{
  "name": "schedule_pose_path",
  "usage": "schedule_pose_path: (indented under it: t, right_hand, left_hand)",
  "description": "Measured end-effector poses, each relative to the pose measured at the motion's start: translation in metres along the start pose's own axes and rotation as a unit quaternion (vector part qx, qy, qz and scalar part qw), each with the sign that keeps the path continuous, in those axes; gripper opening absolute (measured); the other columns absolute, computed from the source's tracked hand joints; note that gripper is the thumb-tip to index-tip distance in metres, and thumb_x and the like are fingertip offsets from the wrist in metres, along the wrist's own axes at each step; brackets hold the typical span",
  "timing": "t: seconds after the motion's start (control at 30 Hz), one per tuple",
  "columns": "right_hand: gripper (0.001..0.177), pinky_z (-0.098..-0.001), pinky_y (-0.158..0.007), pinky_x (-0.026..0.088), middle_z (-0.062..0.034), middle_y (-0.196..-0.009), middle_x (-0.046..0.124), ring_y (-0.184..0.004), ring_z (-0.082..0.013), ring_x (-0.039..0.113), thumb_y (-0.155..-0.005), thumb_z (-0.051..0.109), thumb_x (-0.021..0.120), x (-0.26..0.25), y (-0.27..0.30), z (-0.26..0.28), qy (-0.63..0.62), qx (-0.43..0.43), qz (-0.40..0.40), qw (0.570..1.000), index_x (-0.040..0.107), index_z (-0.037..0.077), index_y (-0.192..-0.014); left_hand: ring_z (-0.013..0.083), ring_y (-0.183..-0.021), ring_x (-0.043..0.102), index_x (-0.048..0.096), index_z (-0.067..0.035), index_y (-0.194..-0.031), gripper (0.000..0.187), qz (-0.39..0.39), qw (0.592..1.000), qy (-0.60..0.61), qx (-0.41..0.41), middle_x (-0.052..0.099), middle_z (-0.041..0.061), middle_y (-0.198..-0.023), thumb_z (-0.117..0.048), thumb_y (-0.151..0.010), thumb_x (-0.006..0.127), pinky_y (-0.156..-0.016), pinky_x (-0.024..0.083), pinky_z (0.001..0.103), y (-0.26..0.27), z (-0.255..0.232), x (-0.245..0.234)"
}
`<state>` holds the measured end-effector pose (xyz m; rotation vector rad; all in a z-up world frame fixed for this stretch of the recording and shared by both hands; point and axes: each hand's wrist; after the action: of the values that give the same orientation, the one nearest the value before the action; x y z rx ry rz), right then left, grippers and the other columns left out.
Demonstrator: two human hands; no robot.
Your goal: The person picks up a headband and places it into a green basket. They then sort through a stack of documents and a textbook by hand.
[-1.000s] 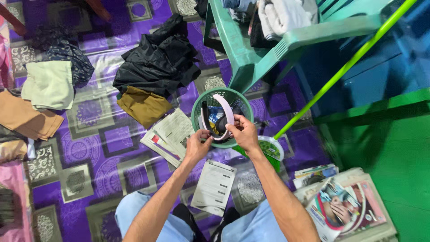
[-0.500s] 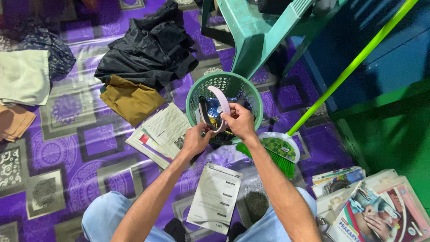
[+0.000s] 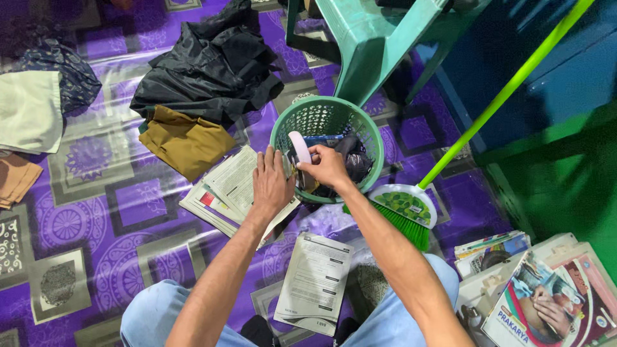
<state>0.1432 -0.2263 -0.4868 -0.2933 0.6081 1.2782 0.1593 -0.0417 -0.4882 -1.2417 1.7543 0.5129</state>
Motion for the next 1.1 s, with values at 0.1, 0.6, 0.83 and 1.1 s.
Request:
schedule_pose_path:
  t: [0.1,0.6,0.83,1.1]
  right_hand:
    - [0.048,-0.0310,-0.072,0.060,-0.0091,-0.086,0.080,-0.076,-0.0159,0.077,-0.072,0.031,0.090,0.014,-0.011,-0.008,0.018,-0.016,0.016,1.000,0.075,0.005,-0.110]
    - [0.029,-0.0335,-0.076,0.059,-0.0089,-0.087,0.080,-0.081,-0.0185,0.077,-0.080,0.018,0.072,0.070,-0.058,-0.058,0.051,0.021,0.092,0.994,0.076,0.007,-0.107]
    - [0.032,-0.0344,-0.077,0.059,-0.0125,-0.087,0.079,-0.082,-0.0218,0.078,-0.078,0.016,0.066,0.083,-0.072,-0.075,0.070,0.033,0.095,0.992,0.077,0.009,-0.107]
    - [0.036,-0.0342,-0.077,0.058,-0.0106,-0.089,0.079,-0.082,-0.0214,0.076,-0.078,0.028,0.078,0.073,-0.065,-0.071,0.091,0.047,0.109,0.989,0.078,0.008,-0.108]
  left_hand:
    - [0.0499,-0.142,0.032,0.034,0.005,-0.151,0.077,0.021,1.000,0.002,-0.023,0.026,0.025,-0.163,-0.029,-0.090,0.067,-0.106,0.036,0.064,0.001,0.007,0.016]
    - [0.0367,-0.074,0.074,0.039,-0.001,-0.152,0.070,0.010,0.999,0.014,-0.032,0.022,0.020,-0.168,-0.031,-0.093,0.061,-0.055,0.059,0.046,0.007,0.014,0.020]
    - [0.0370,-0.078,0.074,0.037,-0.004,-0.153,0.070,0.009,0.999,0.025,-0.037,0.021,0.016,-0.169,-0.031,-0.094,0.061,-0.056,0.060,0.045,0.006,0.019,0.023]
    - [0.0360,-0.078,0.074,0.032,-0.005,-0.156,0.072,0.022,0.998,0.044,-0.047,0.017,0.014,-0.170,-0.035,-0.095,0.057,-0.056,0.060,0.045,0.006,0.019,0.021]
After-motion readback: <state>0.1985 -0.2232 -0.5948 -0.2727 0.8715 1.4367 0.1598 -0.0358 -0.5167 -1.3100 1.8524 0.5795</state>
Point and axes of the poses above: each hand's wrist, its own y-axis away from the middle knuckle, its own x-axis out of the palm, z = x × y
